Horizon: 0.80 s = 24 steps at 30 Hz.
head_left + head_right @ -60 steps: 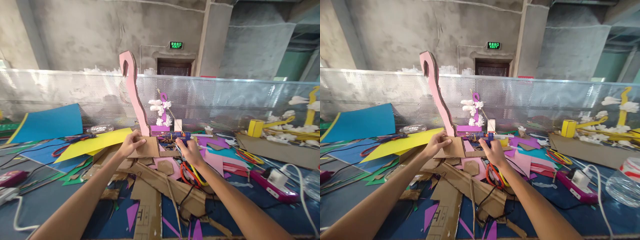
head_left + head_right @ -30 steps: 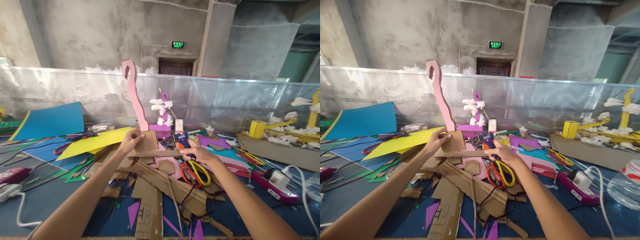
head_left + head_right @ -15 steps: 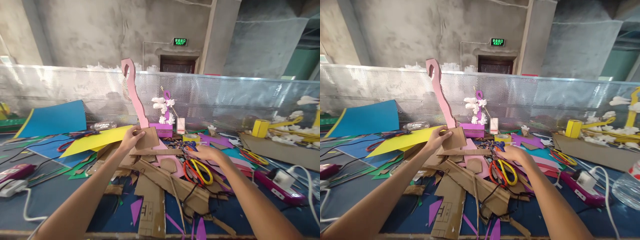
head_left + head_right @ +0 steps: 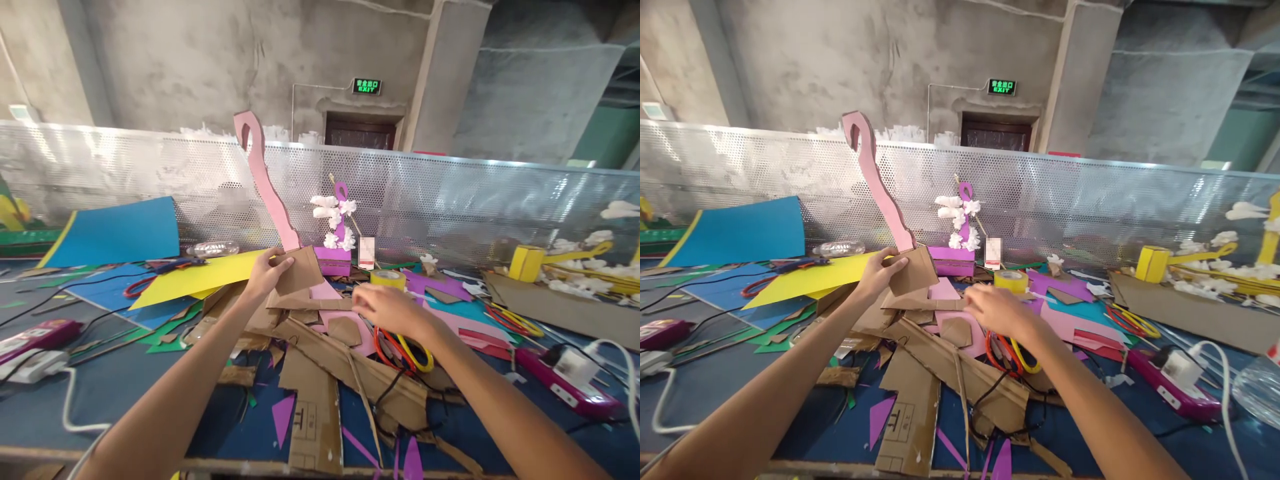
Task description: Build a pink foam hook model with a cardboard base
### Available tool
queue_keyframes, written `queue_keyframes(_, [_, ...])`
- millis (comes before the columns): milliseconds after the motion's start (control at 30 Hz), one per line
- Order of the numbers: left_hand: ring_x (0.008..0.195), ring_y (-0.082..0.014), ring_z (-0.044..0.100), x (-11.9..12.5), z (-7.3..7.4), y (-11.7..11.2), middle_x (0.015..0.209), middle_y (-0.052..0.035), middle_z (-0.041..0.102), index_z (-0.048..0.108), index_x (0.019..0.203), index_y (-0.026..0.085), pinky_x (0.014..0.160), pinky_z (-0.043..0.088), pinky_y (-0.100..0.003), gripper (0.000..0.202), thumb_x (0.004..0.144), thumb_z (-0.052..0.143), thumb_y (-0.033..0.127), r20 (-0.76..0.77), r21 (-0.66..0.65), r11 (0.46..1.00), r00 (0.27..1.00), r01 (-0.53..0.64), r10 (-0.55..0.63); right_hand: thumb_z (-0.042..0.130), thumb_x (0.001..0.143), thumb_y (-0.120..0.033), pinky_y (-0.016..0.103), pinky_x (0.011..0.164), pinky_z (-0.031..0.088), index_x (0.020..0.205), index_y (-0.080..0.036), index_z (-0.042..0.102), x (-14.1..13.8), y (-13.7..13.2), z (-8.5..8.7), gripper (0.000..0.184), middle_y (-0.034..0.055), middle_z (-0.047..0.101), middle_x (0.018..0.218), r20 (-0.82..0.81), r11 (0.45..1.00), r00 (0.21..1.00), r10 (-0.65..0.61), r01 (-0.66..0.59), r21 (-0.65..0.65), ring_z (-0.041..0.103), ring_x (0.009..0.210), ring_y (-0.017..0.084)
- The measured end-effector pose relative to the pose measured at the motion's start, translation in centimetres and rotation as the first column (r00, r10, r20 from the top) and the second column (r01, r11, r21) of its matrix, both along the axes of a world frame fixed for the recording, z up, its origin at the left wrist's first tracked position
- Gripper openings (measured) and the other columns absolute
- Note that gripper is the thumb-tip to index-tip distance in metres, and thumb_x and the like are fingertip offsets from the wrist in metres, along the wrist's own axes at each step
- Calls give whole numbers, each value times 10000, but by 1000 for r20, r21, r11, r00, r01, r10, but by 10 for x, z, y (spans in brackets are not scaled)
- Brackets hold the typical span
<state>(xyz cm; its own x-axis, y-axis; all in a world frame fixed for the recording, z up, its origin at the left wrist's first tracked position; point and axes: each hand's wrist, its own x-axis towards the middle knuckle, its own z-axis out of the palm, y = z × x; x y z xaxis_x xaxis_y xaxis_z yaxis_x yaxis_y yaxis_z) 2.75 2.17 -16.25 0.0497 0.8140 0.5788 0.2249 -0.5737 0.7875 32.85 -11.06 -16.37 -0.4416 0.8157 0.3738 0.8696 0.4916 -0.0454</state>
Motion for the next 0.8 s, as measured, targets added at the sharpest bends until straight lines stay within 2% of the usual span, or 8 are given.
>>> queue_keyframes(100, [764,-224,588,-2,0,1,800,-14,661,675,852,202,714,423,-325,283,748,766,449,-12,21,999,1000,-29,29,533,966,-153,321,735,492,1088,-211,688,-54,2,-4,206,92,749,1089,172,969,957,234,-244,35,706,927,238])
queue_keyframes(233, [762,-226,590,-4,-2,5,808,-20,668,672,852,200,712,431,-326,291,730,772,445,24,22,999,999,-46,45,500,907,-7,355,721,538,1291,-195,643,-98,17,-7,450,108,762,1132,397,946,863,313,-321,-48,733,873,247])
queue_keyframes(367, [787,-233,605,-4,-3,7,822,-34,681,671,875,192,714,452,-327,324,717,775,456,60,10,999,997,-43,42,507,911,21,359,794,563,1317,-166,625,-113,30,-2,462,124,758,1182,430,936,834,347,-339,-99,743,961,246])
queue_keyframes(567, [835,-236,610,-2,-2,5,864,-45,693,673,901,187,750,474,-331,345,706,769,456,54,14,997,996,-70,69,509,922,-4,382,735,566,1279,-90,624,-119,39,-5,385,158,785,1025,588,930,735,336,-357,-85,761,882,281])
queue_keyframes(633, [832,-235,608,-1,-1,4,854,-39,688,670,888,190,746,475,-329,341,701,768,458,56,15,997,996,-75,75,510,936,-35,367,731,553,1240,-100,650,-115,41,-4,341,162,789,1007,547,931,767,335,-358,-70,761,885,280])
queue_keyframes(700, [820,-232,605,-2,0,3,839,-34,683,667,876,192,734,473,-326,332,710,762,463,58,19,997,995,-78,77,507,976,-100,356,754,542,1210,-137,679,-107,41,0,293,139,793,994,386,945,868,312,-324,-33,756,886,267])
queue_keyframes(767, [801,-227,603,-2,-1,3,827,-33,679,669,876,191,721,470,-325,327,724,755,467,58,20,997,996,-73,71,505,1019,-199,340,791,538,1240,-188,678,-94,40,7,281,95,792,1021,71,958,955,288,-288,-16,745,892,234])
queue_keyframes(800, [791,-225,602,-2,-1,2,823,-34,678,671,879,189,716,468,-325,327,728,753,468,57,17,998,996,-68,67,508,1027,-234,327,797,540,1270,-207,661,-86,38,12,288,71,787,1036,-109,957,953,284,-289,-33,737,882,211])
